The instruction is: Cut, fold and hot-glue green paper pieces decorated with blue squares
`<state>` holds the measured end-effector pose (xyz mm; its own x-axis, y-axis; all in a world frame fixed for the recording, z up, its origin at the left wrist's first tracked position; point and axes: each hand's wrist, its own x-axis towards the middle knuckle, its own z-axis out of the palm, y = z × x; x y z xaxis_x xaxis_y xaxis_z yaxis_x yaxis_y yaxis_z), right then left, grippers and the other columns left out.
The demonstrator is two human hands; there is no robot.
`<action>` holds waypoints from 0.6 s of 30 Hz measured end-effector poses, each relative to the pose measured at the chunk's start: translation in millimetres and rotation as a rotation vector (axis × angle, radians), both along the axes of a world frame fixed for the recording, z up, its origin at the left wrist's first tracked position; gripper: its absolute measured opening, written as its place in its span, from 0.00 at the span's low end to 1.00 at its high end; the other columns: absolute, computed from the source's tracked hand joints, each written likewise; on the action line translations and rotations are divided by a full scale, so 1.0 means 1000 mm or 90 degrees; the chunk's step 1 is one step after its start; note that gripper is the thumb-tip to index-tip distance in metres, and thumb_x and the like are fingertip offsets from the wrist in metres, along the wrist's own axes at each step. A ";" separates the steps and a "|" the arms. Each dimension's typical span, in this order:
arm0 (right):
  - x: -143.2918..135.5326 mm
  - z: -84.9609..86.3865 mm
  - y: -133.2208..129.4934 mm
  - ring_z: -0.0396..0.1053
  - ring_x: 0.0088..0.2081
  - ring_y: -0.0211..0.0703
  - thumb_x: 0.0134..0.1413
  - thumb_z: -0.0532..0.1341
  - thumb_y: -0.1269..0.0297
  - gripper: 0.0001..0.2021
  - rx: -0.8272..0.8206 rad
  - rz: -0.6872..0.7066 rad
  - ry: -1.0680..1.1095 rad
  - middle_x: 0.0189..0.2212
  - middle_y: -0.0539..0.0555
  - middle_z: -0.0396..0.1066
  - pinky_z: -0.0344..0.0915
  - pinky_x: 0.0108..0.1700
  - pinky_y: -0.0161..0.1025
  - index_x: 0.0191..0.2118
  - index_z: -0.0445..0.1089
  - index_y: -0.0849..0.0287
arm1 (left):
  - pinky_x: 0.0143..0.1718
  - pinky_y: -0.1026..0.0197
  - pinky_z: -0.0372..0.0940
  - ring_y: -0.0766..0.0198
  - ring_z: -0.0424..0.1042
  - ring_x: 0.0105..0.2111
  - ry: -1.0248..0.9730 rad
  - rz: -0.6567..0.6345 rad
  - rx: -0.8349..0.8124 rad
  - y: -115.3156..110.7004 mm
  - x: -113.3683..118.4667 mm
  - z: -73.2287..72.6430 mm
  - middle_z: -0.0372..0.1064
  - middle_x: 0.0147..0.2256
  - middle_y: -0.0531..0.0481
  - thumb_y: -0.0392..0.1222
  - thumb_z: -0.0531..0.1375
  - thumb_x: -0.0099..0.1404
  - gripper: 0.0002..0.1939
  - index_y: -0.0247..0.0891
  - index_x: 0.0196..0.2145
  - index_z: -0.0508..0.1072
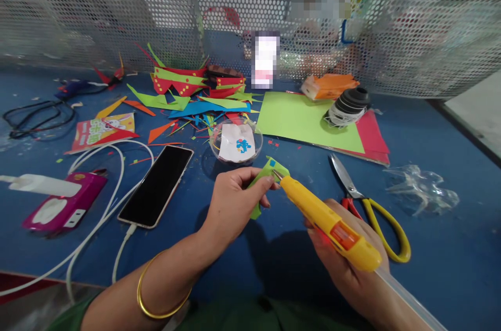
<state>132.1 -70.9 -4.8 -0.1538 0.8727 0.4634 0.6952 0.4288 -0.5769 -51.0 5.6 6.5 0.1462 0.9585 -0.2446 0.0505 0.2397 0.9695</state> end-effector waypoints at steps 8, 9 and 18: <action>0.000 0.000 0.000 0.69 0.25 0.40 0.65 0.57 0.64 0.02 0.012 -0.014 -0.020 0.28 0.50 0.70 0.63 0.25 0.36 0.38 0.63 0.53 | 0.19 0.68 0.54 0.72 0.63 0.17 0.012 -0.002 0.001 0.000 0.000 0.000 0.69 0.16 0.55 0.45 0.66 0.60 0.08 0.38 0.28 0.81; 0.000 0.000 0.000 0.69 0.25 0.40 0.65 0.57 0.64 0.02 0.017 -0.015 -0.025 0.28 0.50 0.70 0.63 0.25 0.36 0.38 0.63 0.53 | 0.18 0.68 0.54 0.72 0.63 0.17 0.014 -0.001 0.001 0.001 0.000 0.000 0.69 0.16 0.55 0.45 0.66 0.60 0.09 0.38 0.28 0.81; -0.001 -0.002 0.001 0.67 0.23 0.37 0.66 0.56 0.63 0.04 0.020 -0.022 -0.037 0.26 0.48 0.67 0.61 0.24 0.35 0.37 0.63 0.54 | 0.19 0.68 0.54 0.72 0.62 0.17 0.025 -0.008 0.003 0.000 0.000 0.003 0.69 0.16 0.56 0.46 0.65 0.61 0.10 0.37 0.29 0.80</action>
